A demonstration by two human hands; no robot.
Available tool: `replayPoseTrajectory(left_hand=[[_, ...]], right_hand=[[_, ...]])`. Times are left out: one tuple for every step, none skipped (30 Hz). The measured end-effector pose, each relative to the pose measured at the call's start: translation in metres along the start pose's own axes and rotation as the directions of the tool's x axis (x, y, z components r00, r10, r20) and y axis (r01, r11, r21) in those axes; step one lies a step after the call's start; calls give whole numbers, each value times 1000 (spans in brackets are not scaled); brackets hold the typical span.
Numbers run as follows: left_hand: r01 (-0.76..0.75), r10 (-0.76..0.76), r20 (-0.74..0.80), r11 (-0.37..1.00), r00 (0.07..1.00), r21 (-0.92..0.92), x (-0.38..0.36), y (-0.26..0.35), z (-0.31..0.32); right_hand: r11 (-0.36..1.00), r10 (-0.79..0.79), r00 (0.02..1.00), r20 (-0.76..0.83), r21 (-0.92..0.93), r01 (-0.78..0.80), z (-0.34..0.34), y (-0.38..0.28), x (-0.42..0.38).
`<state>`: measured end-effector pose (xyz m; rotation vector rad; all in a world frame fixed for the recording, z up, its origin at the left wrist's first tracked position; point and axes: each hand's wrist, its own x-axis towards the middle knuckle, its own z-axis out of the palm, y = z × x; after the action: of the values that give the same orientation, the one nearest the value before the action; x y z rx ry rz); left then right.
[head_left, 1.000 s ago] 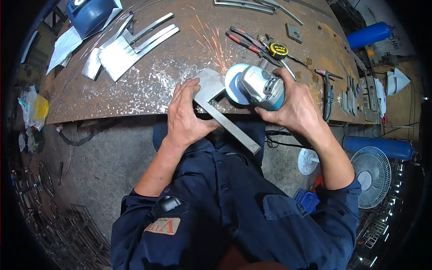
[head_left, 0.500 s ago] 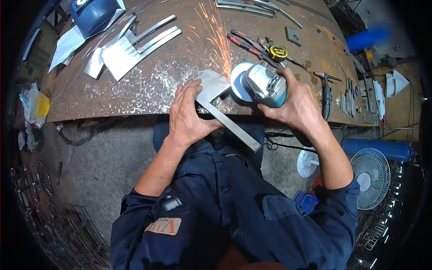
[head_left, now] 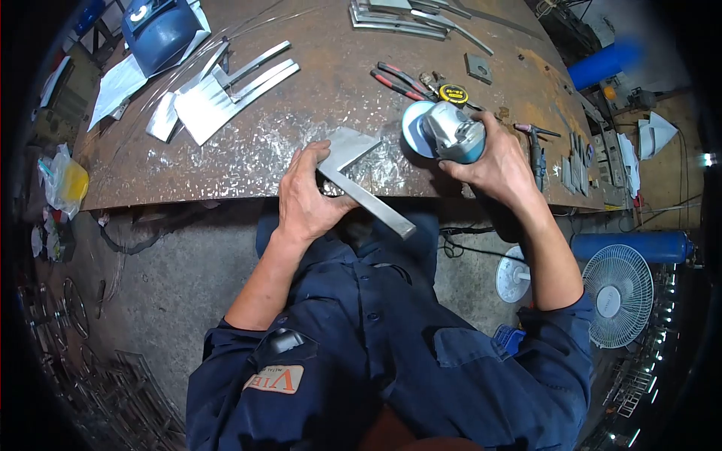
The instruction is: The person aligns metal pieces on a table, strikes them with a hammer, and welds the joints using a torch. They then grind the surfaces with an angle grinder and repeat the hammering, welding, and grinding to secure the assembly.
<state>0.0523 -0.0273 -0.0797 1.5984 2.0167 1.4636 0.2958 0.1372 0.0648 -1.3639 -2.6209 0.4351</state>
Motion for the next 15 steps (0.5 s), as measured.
replayPoseTrajectory(left_hand=[[21,-20,9,999,1000,-27,0,0,-1],[41,-40,20,998,999,-53,0,-1,-2],[19,-19,12,1000,1000,-16,0,-1,-2],[11,-11,10,1000,1000,-14,1,0,-4],[24,-23,21,1000,999,-9,2,0,-5],[37,-37,34,999,999,-4,4,0,-7],[31,-31,34,1000,999,-1,5,1,-8],[74,-73,52,997,996,-20,7,3,-11],[116,-114,71,992,991,-37,10,5,-14],[109,-106,72,994,992,-33,12,10,-17],[177,-173,91,983,981,-46,16,16,-21],[245,-237,113,968,965,-58,18,21,-23],[184,-181,77,982,980,-35,18,13,-19],[233,-227,107,971,968,-46,20,15,-23],[263,-258,111,964,960,-36,22,13,-23]], right_hand=[[1000,-4,1000,-11,-4,4,-2,9,-1],[999,-1,999,-35,42,3,-3,19,-3],[996,4,998,-57,91,1,-5,28,-6],[996,4,998,-65,93,2,-8,34,-12],[966,28,998,-52,259,-13,-11,39,-20],[908,48,998,-34,417,-30,-14,47,-27],[874,44,997,-65,485,-7,-4,68,-32],[872,44,997,-70,489,-4,1,86,-40],[657,112,993,46,746,-109,3,95,-51],[363,135,975,177,907,-215,5,98,-62],[123,108,981,161,977,-174,9,97,-74],[-52,61,986,157,987,-154,26,125,-82],[-223,90,990,111,971,-89,42,135,-91],[-383,131,989,68,924,-13,54,145,-100],[-438,151,987,45,899,26,63,151,-108]])
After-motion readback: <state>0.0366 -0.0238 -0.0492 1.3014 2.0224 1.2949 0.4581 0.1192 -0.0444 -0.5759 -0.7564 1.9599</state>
